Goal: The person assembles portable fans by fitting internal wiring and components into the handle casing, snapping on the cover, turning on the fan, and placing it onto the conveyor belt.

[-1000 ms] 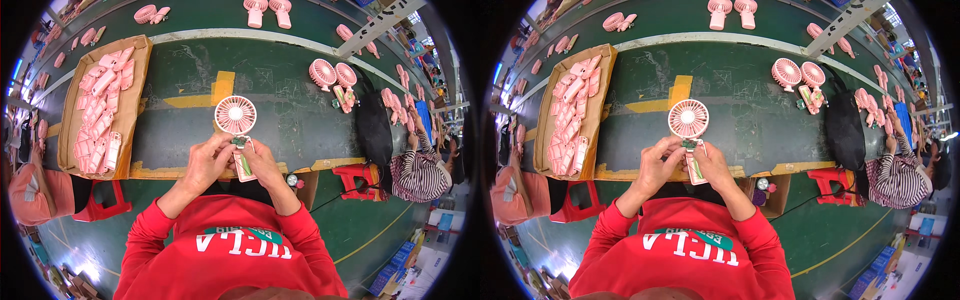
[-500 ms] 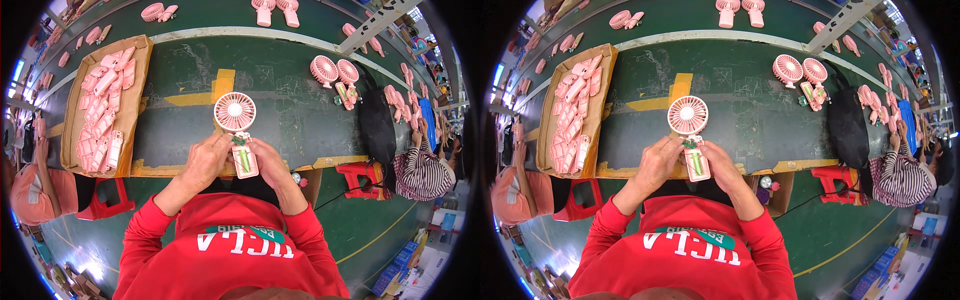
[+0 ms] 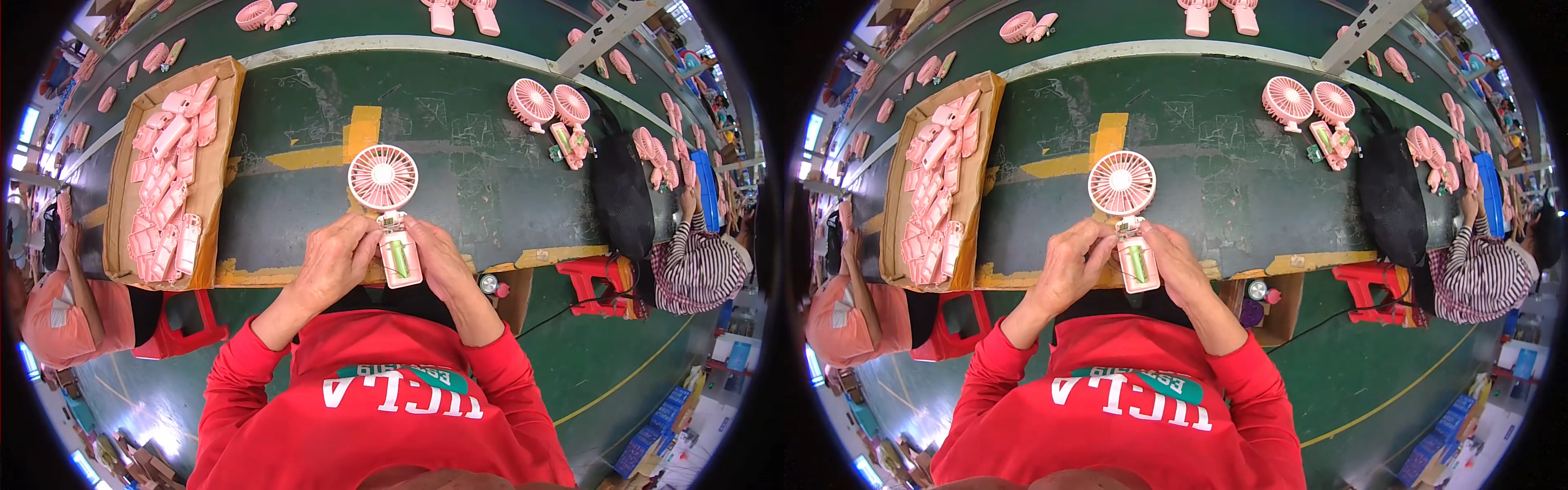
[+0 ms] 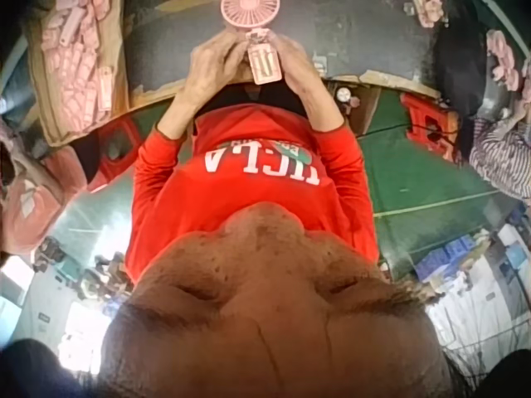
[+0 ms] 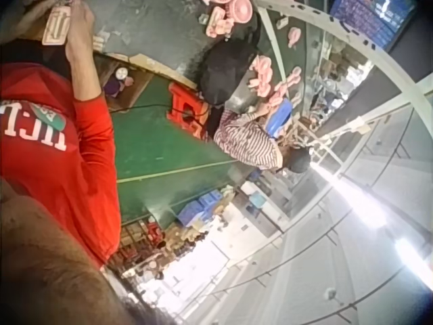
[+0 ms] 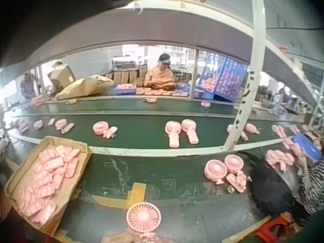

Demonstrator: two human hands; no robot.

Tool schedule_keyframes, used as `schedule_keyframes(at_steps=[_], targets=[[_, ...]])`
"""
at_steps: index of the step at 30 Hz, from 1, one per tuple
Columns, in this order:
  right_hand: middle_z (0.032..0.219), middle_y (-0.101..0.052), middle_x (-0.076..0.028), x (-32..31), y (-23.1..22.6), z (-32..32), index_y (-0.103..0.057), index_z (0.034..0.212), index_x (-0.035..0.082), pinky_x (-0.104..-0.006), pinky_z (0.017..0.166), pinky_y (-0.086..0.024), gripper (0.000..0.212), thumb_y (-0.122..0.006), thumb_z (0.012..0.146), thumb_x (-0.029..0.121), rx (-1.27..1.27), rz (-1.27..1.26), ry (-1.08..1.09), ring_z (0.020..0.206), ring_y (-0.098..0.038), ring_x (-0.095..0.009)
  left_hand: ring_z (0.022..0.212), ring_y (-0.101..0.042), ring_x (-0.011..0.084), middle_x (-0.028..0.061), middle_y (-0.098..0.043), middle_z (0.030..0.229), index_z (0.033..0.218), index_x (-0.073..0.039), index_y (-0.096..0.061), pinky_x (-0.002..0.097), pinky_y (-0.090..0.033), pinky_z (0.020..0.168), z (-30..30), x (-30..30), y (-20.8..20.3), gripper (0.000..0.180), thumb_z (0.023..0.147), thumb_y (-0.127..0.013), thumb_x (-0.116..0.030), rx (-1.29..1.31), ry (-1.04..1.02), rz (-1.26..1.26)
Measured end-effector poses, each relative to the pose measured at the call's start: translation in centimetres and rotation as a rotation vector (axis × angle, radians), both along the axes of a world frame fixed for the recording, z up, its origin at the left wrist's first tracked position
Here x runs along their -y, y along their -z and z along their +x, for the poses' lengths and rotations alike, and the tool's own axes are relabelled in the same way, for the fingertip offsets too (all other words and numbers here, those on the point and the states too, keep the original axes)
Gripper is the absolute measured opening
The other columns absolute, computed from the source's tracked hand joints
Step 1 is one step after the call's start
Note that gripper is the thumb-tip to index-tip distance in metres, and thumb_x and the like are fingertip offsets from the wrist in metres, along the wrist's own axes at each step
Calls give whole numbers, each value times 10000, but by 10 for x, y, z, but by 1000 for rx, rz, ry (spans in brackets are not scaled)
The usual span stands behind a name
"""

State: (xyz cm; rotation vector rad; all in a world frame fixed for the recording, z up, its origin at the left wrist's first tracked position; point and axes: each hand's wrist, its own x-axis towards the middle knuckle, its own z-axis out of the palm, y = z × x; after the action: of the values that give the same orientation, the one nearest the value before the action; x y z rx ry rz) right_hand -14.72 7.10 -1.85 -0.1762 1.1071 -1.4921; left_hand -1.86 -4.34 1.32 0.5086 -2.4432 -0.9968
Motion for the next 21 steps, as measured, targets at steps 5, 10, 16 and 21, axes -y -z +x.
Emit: schedule_keyframes(at_steps=[5,10,16,21], targets=[[974,-623,-75,-1,2,2,-526,1119,-19,-241,708,-509,348,-440,971,284,7,-18,25,830,-612,-111,650,-618,290,150,-598,743,842,31,-584,349,-473,572,-1,0,3,54,815,-606,-11,28,-12,57],[965,-634,-86,0,6,2,-528,1120,-24,-246,722,-523,320,-424,973,241,-24,19,10,810,-628,-120,652,-616,289,146,-596,737,842,31,-583,351,-469,572,-1,-1,6,53,816,-602,-12,30,-21,56],[944,-631,-77,-1,8,3,-534,1106,-21,-239,702,-515,311,-417,976,236,-88,18,2,793,-620,-109,682,-615,296,140,-600,813,879,19,-586,347,-476,580,-2,-3,3,80,800,-599,18,25,-20,14],[974,-623,-71,-2,5,0,-533,1117,-15,-237,719,-509,306,-418,976,231,-78,22,-42,830,-612,-106,711,-615,311,134,-603,886,973,8,-603,358,-498,604,-4,-6,8,207,771,-590,55,-113,22,-107]])
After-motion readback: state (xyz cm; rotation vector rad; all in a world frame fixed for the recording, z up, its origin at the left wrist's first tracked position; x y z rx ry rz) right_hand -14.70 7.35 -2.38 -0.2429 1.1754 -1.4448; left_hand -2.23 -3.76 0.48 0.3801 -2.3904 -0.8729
